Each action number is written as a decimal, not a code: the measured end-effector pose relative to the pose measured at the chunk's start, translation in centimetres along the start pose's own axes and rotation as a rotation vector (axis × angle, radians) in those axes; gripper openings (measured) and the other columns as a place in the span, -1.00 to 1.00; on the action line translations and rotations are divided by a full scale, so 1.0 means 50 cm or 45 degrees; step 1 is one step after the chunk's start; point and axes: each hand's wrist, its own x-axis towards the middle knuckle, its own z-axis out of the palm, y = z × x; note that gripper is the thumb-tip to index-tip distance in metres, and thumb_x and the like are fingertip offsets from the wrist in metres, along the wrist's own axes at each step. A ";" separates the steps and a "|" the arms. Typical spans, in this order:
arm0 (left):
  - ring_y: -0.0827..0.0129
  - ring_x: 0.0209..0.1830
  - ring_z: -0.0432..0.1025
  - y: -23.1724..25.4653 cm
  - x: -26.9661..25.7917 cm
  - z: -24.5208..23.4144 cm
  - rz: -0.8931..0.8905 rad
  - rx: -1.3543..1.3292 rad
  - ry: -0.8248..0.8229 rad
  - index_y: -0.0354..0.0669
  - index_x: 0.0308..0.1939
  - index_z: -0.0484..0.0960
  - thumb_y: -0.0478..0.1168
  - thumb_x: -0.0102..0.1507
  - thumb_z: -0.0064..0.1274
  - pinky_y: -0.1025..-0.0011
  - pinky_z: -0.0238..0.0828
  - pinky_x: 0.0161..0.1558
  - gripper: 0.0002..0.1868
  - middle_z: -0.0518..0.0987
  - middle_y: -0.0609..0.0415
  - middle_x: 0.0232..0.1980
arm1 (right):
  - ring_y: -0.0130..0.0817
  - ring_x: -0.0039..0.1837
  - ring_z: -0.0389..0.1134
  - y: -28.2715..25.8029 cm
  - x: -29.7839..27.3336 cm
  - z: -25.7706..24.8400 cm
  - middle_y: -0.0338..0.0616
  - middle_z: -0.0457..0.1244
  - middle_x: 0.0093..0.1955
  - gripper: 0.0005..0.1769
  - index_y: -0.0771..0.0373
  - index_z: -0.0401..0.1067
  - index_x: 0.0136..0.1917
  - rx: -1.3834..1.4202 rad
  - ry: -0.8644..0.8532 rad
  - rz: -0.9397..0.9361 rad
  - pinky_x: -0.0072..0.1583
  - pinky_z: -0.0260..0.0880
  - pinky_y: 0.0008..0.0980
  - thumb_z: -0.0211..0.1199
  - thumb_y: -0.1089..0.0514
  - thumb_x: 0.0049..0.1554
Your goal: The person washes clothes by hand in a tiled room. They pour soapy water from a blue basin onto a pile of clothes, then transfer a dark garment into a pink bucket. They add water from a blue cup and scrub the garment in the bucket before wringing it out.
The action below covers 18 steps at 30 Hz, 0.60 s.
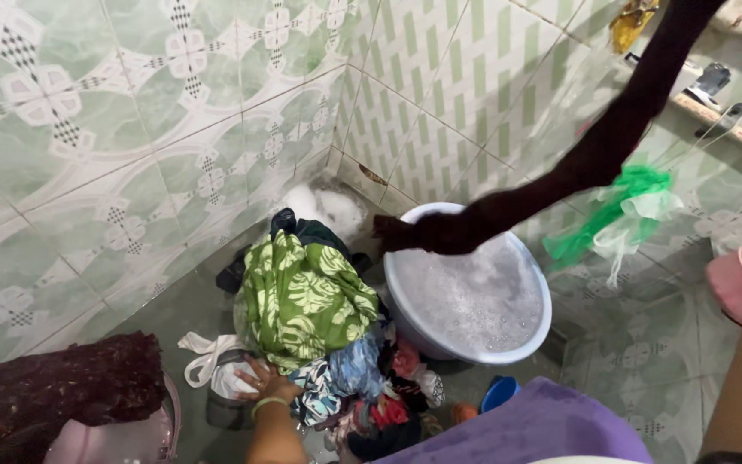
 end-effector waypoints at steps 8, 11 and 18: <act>-0.43 0.59 -0.85 -0.025 0.025 0.023 0.112 -0.006 0.100 0.22 0.64 -0.14 0.45 -0.15 0.43 -0.55 -0.49 0.38 0.47 -0.75 -0.14 0.67 | 0.04 0.32 0.41 0.212 -0.316 -0.009 -0.01 0.41 0.14 -0.48 0.19 0.65 0.02 -0.478 -0.707 -0.397 0.41 0.36 -0.07 0.03 0.51 -0.06; -0.21 0.70 -0.55 -0.036 -0.001 0.046 0.148 -0.273 0.363 0.00 0.66 -0.23 0.23 -0.27 0.56 -0.35 -0.39 0.55 0.64 -0.44 -0.09 0.68 | -0.05 0.16 0.42 0.257 -0.603 0.078 0.07 0.36 0.13 -0.31 0.31 0.38 0.31 0.593 -0.740 1.125 0.26 0.44 0.06 0.35 0.44 -0.12; -0.08 0.63 -0.18 0.303 -0.193 -0.026 1.044 -1.171 0.752 -0.25 0.51 -0.15 -0.24 0.06 0.33 0.04 0.04 0.51 0.13 -0.19 -0.23 0.61 | 0.16 0.29 0.33 0.267 -0.938 0.127 0.19 0.28 0.27 -0.05 0.22 0.22 0.43 0.174 -1.217 0.709 0.31 0.30 0.03 0.60 0.03 -0.13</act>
